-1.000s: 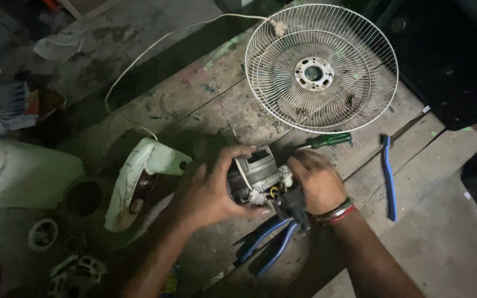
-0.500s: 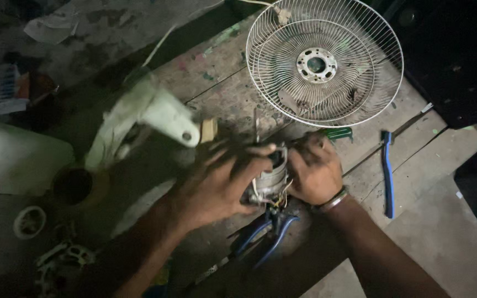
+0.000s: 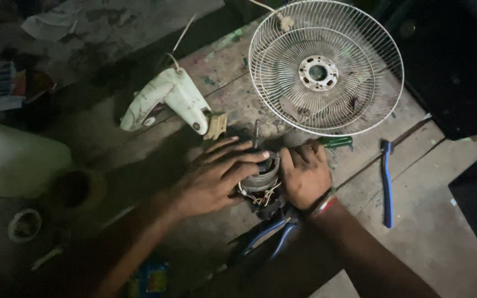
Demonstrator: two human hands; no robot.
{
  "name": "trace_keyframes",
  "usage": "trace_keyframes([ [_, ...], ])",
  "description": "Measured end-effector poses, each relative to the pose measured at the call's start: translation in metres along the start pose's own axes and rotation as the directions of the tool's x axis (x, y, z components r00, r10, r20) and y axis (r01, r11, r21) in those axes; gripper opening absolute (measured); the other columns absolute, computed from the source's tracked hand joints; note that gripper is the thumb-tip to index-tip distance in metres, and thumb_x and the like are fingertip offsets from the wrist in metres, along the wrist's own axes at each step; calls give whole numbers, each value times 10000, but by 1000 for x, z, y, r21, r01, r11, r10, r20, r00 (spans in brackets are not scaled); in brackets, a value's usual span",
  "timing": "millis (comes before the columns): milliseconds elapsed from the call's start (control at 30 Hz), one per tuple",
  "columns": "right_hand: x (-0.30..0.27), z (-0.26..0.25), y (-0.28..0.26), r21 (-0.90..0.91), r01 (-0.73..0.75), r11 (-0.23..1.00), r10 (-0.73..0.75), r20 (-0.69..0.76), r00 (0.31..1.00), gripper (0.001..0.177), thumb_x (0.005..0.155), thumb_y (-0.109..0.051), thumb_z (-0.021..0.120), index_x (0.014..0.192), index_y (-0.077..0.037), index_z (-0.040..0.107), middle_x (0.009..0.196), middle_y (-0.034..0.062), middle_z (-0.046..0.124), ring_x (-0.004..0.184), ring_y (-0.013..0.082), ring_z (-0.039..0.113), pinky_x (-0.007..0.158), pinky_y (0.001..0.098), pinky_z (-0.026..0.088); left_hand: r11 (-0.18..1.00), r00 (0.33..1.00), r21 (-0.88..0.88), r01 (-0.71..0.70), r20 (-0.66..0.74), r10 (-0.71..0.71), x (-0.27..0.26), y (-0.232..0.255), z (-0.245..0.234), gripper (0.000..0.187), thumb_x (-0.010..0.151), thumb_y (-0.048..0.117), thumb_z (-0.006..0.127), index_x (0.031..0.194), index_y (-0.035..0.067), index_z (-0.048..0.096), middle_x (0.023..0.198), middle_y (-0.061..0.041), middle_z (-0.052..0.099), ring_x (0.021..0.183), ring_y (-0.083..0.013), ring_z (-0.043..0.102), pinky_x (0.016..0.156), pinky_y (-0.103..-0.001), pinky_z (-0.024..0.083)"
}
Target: The person disassembles the motor housing and internal components of a table fan by hand and using a screwdriver to remove parts, then handles the internal wiring and motor assembly one component at a time.
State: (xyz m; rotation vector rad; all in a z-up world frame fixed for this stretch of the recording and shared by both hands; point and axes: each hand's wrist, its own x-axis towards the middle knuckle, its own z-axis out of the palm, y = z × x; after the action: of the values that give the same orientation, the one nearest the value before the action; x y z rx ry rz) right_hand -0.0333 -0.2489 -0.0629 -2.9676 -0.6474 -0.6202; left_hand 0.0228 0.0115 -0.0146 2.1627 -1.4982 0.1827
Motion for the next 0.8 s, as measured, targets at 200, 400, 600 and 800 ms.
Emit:
trace_keyframes([
  [200, 6, -4, 0, 152, -108, 982, 70, 235, 969, 695, 727, -161, 720, 1343, 109, 543, 1162, 268, 666, 1146, 426, 600, 1040, 571, 414, 956, 963, -154, 251, 136, -232, 9, 8, -14, 992, 602, 309, 931, 1451, 147, 445, 1510, -90, 440, 1451, -309, 363, 1206, -515, 239],
  [400, 25, -52, 17, 596, -233, 769, -7, 371, 929, 781, 675, -90, 800, 1387, 60, 516, 1311, 250, 629, 1177, 365, 644, 978, 418, 529, 949, 971, -204, 239, 66, -230, 6, 9, -15, 1006, 616, 186, 934, 1480, 119, 423, 1540, -89, 434, 1504, -293, 329, 1261, -530, 217],
  [600, 26, -86, -17, 890, -379, 255, 158, 349, 924, 770, 843, -121, 794, 1507, 20, 428, 1432, 184, 624, 1275, 242, 628, 1038, 354, 522, 963, 970, -150, 223, -60, -234, -9, 22, 6, 809, 627, 128, 906, 1321, 109, 491, 1534, -43, 473, 1502, -310, 338, 1255, -566, 205],
  [800, 30, -66, -47, 801, -498, 333, 327, 397, 858, 710, 821, -172, 837, 1431, -10, 511, 1238, 112, 725, 1120, 187, 702, 937, 336, 570, 953, 966, -209, 220, -90, -243, -11, 27, -2, 769, 675, 59, 835, 1362, 100, 492, 1556, -77, 470, 1525, -364, 347, 1263, -534, 265],
])
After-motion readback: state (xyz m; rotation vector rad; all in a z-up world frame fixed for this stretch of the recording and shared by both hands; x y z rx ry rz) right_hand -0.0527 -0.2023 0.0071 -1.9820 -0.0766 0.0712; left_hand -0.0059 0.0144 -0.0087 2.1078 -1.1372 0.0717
